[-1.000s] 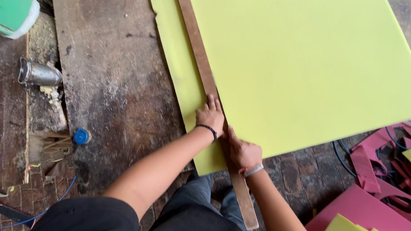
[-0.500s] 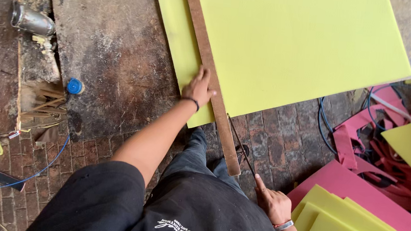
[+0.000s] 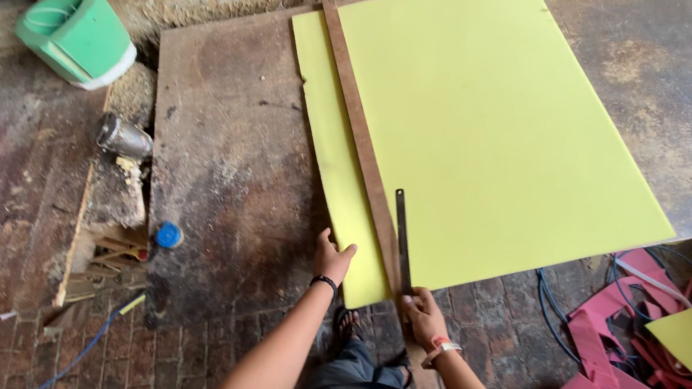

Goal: The person measures a large yellow foam sheet with a tape measure, aligns a wooden straightedge across it, and cuts the foam along the straightedge with a long knife. They reposition the sheet, take additional measurements, make another cut, and stack the cut foam sheets on a pile with other foam sheets.

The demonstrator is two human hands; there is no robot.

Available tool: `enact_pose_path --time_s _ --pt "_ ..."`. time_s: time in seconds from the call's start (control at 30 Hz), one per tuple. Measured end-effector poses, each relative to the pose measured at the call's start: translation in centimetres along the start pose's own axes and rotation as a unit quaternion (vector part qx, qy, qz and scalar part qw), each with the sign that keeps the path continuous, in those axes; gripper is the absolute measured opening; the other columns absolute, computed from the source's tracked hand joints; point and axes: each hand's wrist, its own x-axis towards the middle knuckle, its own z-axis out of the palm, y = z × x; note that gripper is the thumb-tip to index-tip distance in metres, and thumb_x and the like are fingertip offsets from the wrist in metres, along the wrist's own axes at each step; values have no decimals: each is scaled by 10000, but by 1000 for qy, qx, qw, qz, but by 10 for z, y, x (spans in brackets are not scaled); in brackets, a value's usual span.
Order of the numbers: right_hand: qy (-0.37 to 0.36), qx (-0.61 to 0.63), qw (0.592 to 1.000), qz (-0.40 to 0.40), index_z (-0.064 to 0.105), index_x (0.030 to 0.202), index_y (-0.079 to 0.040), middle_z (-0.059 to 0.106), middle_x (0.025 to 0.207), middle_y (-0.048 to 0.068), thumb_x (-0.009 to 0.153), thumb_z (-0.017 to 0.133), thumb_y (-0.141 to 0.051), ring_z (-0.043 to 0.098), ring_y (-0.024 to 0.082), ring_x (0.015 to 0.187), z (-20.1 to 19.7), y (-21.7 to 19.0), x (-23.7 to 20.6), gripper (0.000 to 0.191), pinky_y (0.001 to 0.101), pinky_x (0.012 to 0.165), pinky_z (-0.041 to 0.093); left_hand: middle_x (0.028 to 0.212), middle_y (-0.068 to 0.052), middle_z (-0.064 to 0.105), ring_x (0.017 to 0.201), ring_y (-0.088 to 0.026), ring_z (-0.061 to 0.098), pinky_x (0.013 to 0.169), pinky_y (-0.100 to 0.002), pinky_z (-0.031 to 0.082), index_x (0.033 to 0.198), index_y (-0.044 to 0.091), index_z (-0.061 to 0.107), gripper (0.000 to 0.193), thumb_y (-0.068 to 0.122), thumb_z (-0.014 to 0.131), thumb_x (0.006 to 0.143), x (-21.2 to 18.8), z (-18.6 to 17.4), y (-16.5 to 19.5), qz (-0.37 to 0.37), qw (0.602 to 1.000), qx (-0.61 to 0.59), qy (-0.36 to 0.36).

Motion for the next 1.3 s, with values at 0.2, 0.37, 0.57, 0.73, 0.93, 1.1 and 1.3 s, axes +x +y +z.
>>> enact_pose_path --time_s 0.2,0.37,0.57,0.73,0.93,1.1,1.3 --pt "121 37 992 10 642 1172 -59 668 838 89 1007 628 -195 556 147 703 -20 -6 -13 214 311 563 454 989 -109 768 882 -179 687 799 -325 533 1010 -26 713 243 167 766 871 28 -20 -1 -12 976 -173 -133" --pt "248 -71 966 -12 638 1178 -59 650 803 85 1012 621 -181 543 115 669 -97 15 -27 207 297 556 434 998 -103 744 859 -160 670 785 -327 531 1059 -39 705 264 159 766 893 47 -22 0 -12 955 -259 -144" --pt "339 -95 932 -89 623 1191 -22 621 847 57 1068 630 -201 505 113 687 -206 30 -8 218 280 588 388 1128 -129 707 979 -219 699 872 -350 554 1264 -12 558 504 84 793 828 64 9 28 -13 991 -131 -17" --pt "380 -68 919 -86 610 1206 -25 636 876 55 1086 625 -218 527 111 718 -275 20 39 228 272 626 415 1233 -186 735 1071 -290 712 927 -401 557 1300 -22 631 469 37 735 847 72 19 59 112 991 -44 57" --pt "413 -213 882 -72 648 1216 -46 689 963 150 1067 648 -317 616 254 853 -427 -42 118 309 390 787 481 1233 -169 722 1082 -287 722 914 -394 573 1300 32 681 452 21 750 854 30 22 161 224 946 72 222" --pt "419 -268 865 -63 658 1227 -73 715 1102 206 1045 646 -352 667 382 982 -539 -74 159 333 479 867 495 1211 -186 736 1087 -302 732 919 -389 572 1300 17 703 412 7 761 893 -27 51 245 297 891 148 308" --pt "393 -302 868 -19 625 1271 -92 689 1069 252 1057 642 -371 648 434 977 -629 -106 223 352 505 873 488 1269 -162 704 1150 -301 691 950 -401 541 1332 62 687 450 32 743 886 -43 119 283 255 934 195 155"
